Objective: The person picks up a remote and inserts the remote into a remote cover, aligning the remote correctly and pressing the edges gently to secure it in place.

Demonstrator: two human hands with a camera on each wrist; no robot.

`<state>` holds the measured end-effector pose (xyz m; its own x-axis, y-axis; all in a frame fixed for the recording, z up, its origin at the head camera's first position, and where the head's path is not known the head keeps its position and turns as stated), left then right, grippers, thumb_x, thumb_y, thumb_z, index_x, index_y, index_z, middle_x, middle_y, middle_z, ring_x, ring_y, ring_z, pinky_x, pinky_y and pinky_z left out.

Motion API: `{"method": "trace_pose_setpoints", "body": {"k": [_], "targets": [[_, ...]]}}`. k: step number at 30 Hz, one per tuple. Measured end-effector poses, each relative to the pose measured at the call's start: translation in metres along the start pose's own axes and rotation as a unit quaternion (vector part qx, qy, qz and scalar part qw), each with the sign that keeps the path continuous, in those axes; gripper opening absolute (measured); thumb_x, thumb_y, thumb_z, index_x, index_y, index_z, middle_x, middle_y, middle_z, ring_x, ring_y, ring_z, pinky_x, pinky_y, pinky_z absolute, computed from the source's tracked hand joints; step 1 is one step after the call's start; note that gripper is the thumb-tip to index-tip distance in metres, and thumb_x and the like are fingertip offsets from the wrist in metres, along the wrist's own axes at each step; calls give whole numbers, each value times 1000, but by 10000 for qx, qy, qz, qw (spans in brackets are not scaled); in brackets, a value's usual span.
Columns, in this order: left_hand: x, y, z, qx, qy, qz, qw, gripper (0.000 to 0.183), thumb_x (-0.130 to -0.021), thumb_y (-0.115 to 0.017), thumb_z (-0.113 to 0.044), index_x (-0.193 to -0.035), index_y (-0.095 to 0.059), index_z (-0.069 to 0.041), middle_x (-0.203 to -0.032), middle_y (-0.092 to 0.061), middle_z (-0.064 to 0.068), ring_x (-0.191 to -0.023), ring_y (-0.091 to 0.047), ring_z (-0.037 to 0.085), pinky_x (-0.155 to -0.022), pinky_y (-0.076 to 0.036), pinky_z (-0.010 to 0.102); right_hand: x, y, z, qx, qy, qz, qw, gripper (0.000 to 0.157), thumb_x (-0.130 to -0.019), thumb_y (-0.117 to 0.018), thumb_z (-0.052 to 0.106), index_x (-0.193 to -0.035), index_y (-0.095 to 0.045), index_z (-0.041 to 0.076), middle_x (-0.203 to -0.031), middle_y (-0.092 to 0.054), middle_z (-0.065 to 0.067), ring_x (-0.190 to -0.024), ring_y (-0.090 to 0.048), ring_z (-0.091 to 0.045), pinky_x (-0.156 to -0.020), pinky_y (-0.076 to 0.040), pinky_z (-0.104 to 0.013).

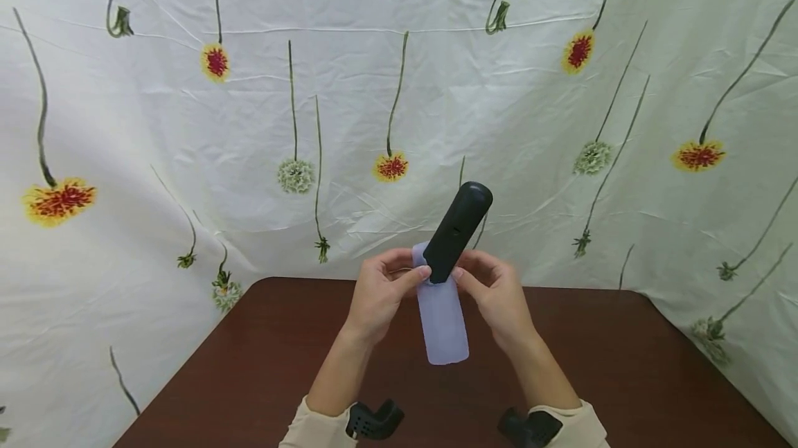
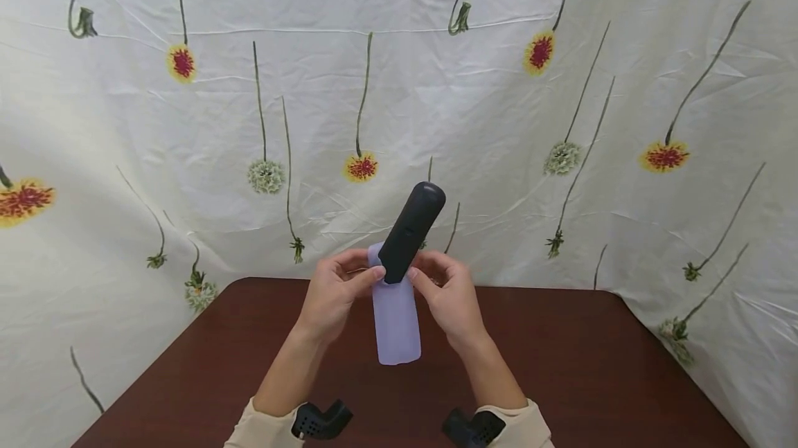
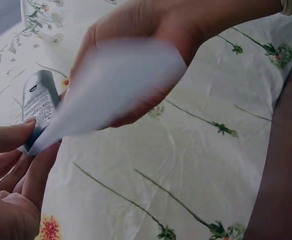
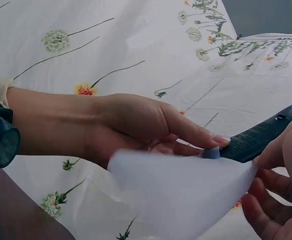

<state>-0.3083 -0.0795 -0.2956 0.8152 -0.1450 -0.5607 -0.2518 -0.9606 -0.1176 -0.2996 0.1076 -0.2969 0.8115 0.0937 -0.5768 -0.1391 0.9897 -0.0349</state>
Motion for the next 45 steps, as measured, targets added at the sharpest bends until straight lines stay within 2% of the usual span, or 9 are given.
{"method": "trace_pose_setpoints", "body": {"k": [4, 11, 16, 21, 27, 32, 36, 39, 45], "targets": [[-1, 0, 1, -101, -59, 26, 9999, 25, -91, -74, 6, -115, -70, 13, -100, -73, 17, -85, -74, 21, -72, -61, 35, 1, -5, 1, -151, 360, 92, 9992, 31, -96, -65, -9, -127, -66, -9, -112, -66, -20, -96, -72, -32, -81, -61, -42], [-3, -1, 5, 2, -110, -131, 9999, 22, -91, -74, 8, -112, -71, 13, -97, -74, 16, -83, -74, 20, -73, -61, 36, 2, -6, 3, -284, 395, 160, 9987, 34, -96, -65, -9, -130, -65, -8, -113, -67, -22, -92, -74, -30, -81, -60, -44], [-2, 0, 5, -24, -129, -219, 9997, 22, -91, -75, 7, -113, -71, 12, -98, -74, 17, -84, -74, 21, -73, -62, 37, 2, -5, 3, 41, 340, 252, 9991, 46, -91, -70, -12, -136, -64, -3, -117, -66, -21, -89, -71, -31, -85, -59, -39], [-2, 0, 5, -78, -121, -248, 9996, 22, -91, -75, 7, -113, -72, 11, -99, -74, 17, -83, -75, 21, -73, -62, 37, 1, -1, 1, 314, -28, 18, 9995, 47, -90, -74, -9, -135, -65, 0, -109, -68, -20, -87, -68, -30, -83, -59, -35], [-2, -2, 6, -158, -268, -185, 9993, 23, -89, -75, 10, -112, -71, 14, -100, -73, 19, -82, -74, 19, -73, -62, 36, 0, 3, -2, -333, -435, -652, 9964, 48, -87, -71, -16, -133, -65, -4, -103, -68, -20, -82, -70, -23, -81, -60, -35], [0, -2, 5, -308, -319, -178, 9989, 23, -88, -77, 8, -110, -72, 12, -98, -73, 18, -82, -74, 19, -73, -61, 35, 0, -1, -4, -418, -588, -757, 9945, 40, -88, -74, -12, -127, -69, -7, -110, -70, -16, -86, -70, -23, -85, -58, -35], [0, 1, 4, -306, -192, -101, 9993, 21, -89, -77, 6, -109, -74, 11, -95, -73, 17, -81, -72, 20, -71, -62, 36, 1, -3, -5, -236, -616, -634, 9958, 32, -90, -76, -7, -121, -71, -10, -111, -73, -16, -98, -67, -25, -86, -56, -35], [-1, 2, 4, -271, -167, -17, 9995, 21, -89, -78, 5, -109, -74, 11, -94, -74, 17, -81, -72, 21, -71, -62, 37, 2, -5, -4, -157, -513, -621, 9966, 32, -91, -76, -3, -122, -71, -8, -111, -74, -16, -102, -68, -26, -87, -57, -35], [-1, 3, 4, -163, -219, 27, 9996, 22, -89, -78, 5, -109, -74, 12, -94, -74, 17, -80, -72, 21, -71, -62, 37, 3, -11, -4, -42, -376, -935, 9949, 37, -94, -76, 1, -131, -70, 1, -114, -74, -15, -102, -70, -22, -84, -58, -32]]}}
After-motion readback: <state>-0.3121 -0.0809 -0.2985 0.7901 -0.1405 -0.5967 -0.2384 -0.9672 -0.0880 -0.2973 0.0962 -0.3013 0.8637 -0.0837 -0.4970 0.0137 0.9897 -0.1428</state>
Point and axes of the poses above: each hand's wrist, its own x-axis away from the middle knuckle, its own y-axis out of the back of the hand, z = x × y, the point moved 3 cm from there along -x, towards the middle knuckle
